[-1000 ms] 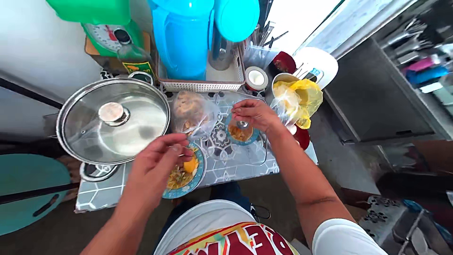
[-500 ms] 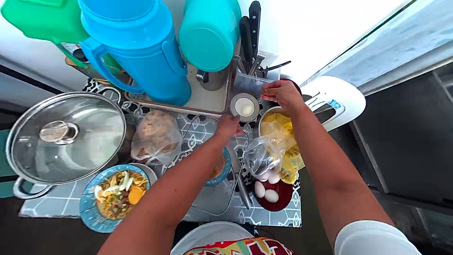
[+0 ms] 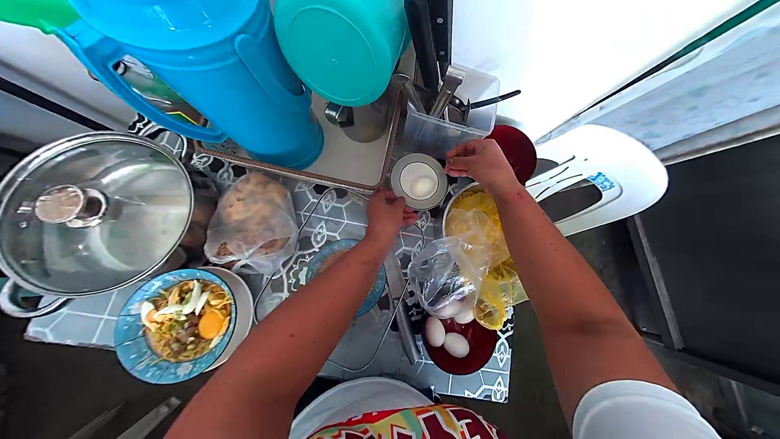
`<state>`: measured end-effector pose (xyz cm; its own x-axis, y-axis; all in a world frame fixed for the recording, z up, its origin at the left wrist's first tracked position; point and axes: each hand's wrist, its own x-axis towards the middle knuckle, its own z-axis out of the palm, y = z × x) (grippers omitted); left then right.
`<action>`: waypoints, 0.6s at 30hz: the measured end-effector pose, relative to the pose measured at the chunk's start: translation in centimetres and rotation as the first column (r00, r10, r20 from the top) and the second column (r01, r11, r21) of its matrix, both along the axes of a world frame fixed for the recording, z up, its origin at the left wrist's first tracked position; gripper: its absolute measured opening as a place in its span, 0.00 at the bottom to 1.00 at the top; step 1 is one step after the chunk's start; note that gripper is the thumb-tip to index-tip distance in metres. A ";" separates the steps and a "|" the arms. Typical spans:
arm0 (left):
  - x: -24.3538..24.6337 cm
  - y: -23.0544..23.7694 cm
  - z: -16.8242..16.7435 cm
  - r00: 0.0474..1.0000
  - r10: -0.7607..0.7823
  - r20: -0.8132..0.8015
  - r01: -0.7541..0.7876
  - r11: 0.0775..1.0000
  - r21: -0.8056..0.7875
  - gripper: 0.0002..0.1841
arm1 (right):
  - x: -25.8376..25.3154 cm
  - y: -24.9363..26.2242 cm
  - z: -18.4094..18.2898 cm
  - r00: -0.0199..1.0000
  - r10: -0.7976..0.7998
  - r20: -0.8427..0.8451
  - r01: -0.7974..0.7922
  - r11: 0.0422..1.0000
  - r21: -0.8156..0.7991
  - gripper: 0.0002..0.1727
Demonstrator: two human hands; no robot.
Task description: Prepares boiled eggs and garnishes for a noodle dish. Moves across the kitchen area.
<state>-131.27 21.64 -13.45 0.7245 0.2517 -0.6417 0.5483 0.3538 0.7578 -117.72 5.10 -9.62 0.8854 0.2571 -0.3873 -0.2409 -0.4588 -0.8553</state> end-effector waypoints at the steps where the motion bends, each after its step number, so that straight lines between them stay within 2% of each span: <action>1: -0.3 0.0 0.0 1.000 0.010 0.010 -0.010 1.000 -0.021 0.11 | 0.0 0.1 -0.1 1.000 -0.005 -0.004 0.005 1.000 0.000 0.08; 5: -2.2 0.3 0.9 0.999 -0.024 0.034 0.025 0.999 -0.026 0.07 | -0.4 0.5 0.7 1.000 -0.012 -0.021 0.012 0.999 0.034 0.08; 8: -4.0 1.0 1.4 0.996 -0.062 0.066 0.062 0.998 -0.013 0.06 | -0.5 1.2 0.9 0.999 0.041 0.018 -0.041 0.999 0.026 0.08; 10: -5.2 1.6 1.6 0.993 -0.082 0.088 0.083 0.996 -0.013 0.06 | -0.3 1.7 0.4 0.981 0.185 0.066 -0.178 0.979 -0.097 0.09; 13: -6.4 2.1 1.6 0.987 -0.094 0.133 0.098 0.995 -0.025 0.05 | -0.1 2.7 0.2 0.886 0.461 0.058 -0.412 0.836 -0.361 0.12; 15: -6.7 2.2 1.6 0.982 -0.104 0.158 0.110 0.994 -0.025 0.05 | -0.4 3.7 0.5 0.842 0.524 0.125 -0.402 0.766 -0.501 0.15; 18: -6.4 2.1 1.6 0.986 -0.090 0.143 0.095 0.995 -0.023 0.05 | -0.5 4.3 -0.1 0.825 0.522 0.215 -0.318 0.744 -0.588 0.09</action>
<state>-137.63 23.74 -11.81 0.8279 0.1614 -0.5371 0.4675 0.3304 0.8199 -118.24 9.38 -9.71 0.8299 0.4921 -0.2630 0.3464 -0.8239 -0.4487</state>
